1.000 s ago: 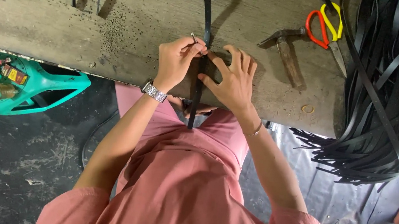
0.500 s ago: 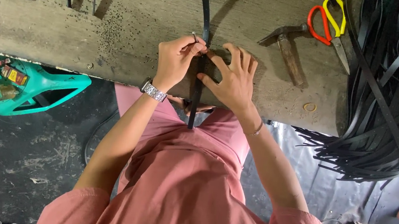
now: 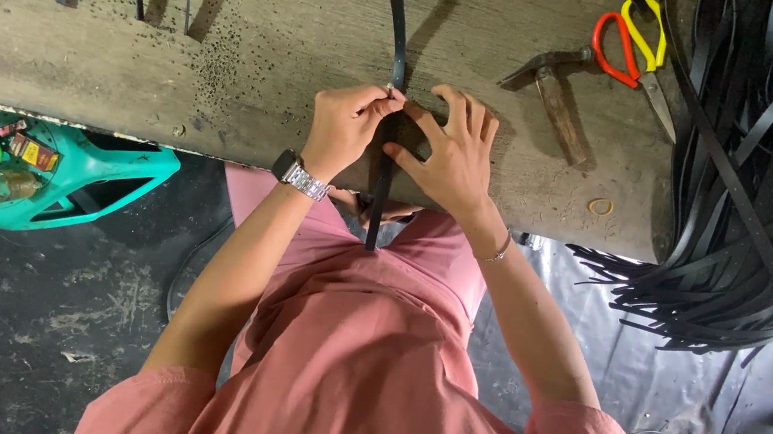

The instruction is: The person is using a hammer and a punch to create holes or fasten points on a long black leather strip on a workshop table.

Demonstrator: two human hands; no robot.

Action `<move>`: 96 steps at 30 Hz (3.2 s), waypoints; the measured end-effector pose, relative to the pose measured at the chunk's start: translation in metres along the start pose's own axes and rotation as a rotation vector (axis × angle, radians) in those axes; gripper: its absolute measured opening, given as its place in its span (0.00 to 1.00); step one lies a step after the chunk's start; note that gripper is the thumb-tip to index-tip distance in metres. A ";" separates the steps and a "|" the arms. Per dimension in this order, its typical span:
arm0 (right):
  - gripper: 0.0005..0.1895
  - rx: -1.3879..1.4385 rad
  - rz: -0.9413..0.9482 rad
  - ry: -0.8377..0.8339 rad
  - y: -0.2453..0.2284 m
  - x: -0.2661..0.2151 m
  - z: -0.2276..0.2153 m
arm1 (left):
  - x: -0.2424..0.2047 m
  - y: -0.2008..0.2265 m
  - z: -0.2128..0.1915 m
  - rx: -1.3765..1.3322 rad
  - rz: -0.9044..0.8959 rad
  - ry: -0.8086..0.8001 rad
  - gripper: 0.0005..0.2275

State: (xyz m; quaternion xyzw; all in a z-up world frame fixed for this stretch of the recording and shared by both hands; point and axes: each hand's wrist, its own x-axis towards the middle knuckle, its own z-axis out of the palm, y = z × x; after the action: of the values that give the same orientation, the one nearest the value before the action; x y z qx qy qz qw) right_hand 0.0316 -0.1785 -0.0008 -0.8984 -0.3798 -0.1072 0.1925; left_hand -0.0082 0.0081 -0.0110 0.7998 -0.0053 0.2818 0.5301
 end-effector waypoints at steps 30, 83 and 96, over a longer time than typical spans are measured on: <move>0.18 -0.489 -0.198 0.214 -0.007 -0.011 -0.097 | -0.005 -0.011 0.011 0.073 0.145 -0.035 0.06; 0.26 0.322 0.424 -0.181 -0.017 0.001 -0.129 | -0.010 0.001 -0.004 0.023 -0.009 -0.235 0.06; 0.18 -0.265 0.178 0.051 0.043 -0.017 -0.023 | 0.001 -0.001 -0.007 -0.334 -0.089 -0.109 0.10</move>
State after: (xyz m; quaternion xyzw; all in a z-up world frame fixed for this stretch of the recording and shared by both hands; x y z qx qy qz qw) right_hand 0.0496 -0.2266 0.0033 -0.9430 -0.2761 -0.1617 0.0909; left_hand -0.0103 0.0147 -0.0097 0.7142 -0.0454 0.2096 0.6663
